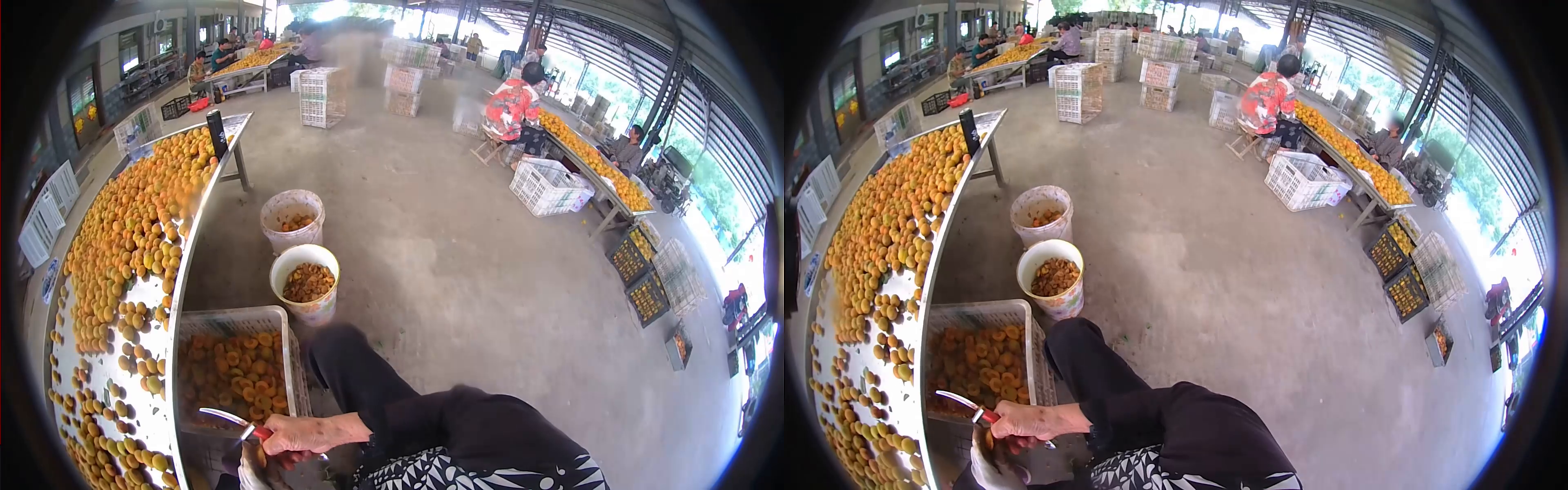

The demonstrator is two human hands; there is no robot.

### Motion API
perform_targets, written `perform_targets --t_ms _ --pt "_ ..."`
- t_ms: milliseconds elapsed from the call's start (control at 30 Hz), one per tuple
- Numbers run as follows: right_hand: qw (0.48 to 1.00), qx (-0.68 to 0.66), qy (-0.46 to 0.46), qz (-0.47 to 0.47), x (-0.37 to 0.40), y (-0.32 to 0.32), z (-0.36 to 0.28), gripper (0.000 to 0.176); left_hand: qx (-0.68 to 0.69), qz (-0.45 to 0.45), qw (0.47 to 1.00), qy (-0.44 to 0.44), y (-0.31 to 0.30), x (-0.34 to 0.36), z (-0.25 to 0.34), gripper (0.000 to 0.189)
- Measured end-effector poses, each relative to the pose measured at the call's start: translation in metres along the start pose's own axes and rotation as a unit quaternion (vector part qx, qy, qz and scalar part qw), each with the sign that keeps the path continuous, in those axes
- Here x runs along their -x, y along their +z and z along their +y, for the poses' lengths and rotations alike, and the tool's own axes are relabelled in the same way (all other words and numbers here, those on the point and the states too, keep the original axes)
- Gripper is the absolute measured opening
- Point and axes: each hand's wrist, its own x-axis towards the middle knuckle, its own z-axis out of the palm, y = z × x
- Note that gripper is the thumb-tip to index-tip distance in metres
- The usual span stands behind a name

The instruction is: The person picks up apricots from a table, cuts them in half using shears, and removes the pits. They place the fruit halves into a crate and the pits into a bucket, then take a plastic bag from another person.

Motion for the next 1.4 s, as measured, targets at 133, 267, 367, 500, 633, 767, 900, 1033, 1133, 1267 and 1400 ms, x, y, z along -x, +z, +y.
perform_targets --t_ms 133,267,367,500,633,767,900,1033,1133,1267,1400 --pt "1.000 -0.019 -0.001 0.000 -0.003 -0.005 0.012 0.017 0.032 -0.048 0.996 -0.064 -0.001 0.001 0.003 0.032" --pt "0.999 -0.029 0.031 -0.002 0.001 -0.005 0.009 0.020 0.219 -0.006 0.958 -0.182 0.013 0.017 -0.009 0.032" --pt "0.997 -0.028 0.071 -0.015 0.006 -0.002 -0.002 0.015 -0.043 -0.007 0.999 0.007 0.005 0.007 -0.001 0.033" --pt "0.999 -0.034 0.038 -0.002 -0.002 -0.004 0.015 0.013 -0.018 0.011 1.000 0.000 0.002 0.003 0.008 0.033" --pt "0.998 -0.034 -0.048 0.002 -0.003 -0.001 0.034 0.017 0.119 0.011 0.983 -0.140 0.006 0.011 0.009 0.029" --pt "0.995 -0.020 -0.097 0.010 -0.003 0.001 0.041 0.017 0.199 0.026 0.957 -0.210 0.012 0.011 0.020 0.026" --pt "0.989 -0.017 -0.149 0.002 -0.017 -0.004 0.057 0.014 0.247 0.066 0.937 -0.237 0.017 0.005 0.030 0.022" --pt "0.984 0.023 -0.175 0.017 -0.018 -0.007 0.058 0.012 0.268 0.082 0.929 -0.240 0.021 0.006 0.029 0.022" --pt "0.983 0.043 -0.174 0.022 -0.007 -0.003 0.045 0.011 0.281 0.072 0.912 -0.289 0.021 0.007 0.031 0.023" --pt "0.954 0.119 -0.269 0.054 -0.010 -0.008 0.048 0.012 0.341 0.091 0.893 -0.280 0.024 0.005 0.036 0.024" --pt "0.897 0.246 -0.358 0.085 -0.008 -0.010 0.045 0.017 0.302 0.074 0.913 -0.265 0.025 0.001 0.044 0.023"
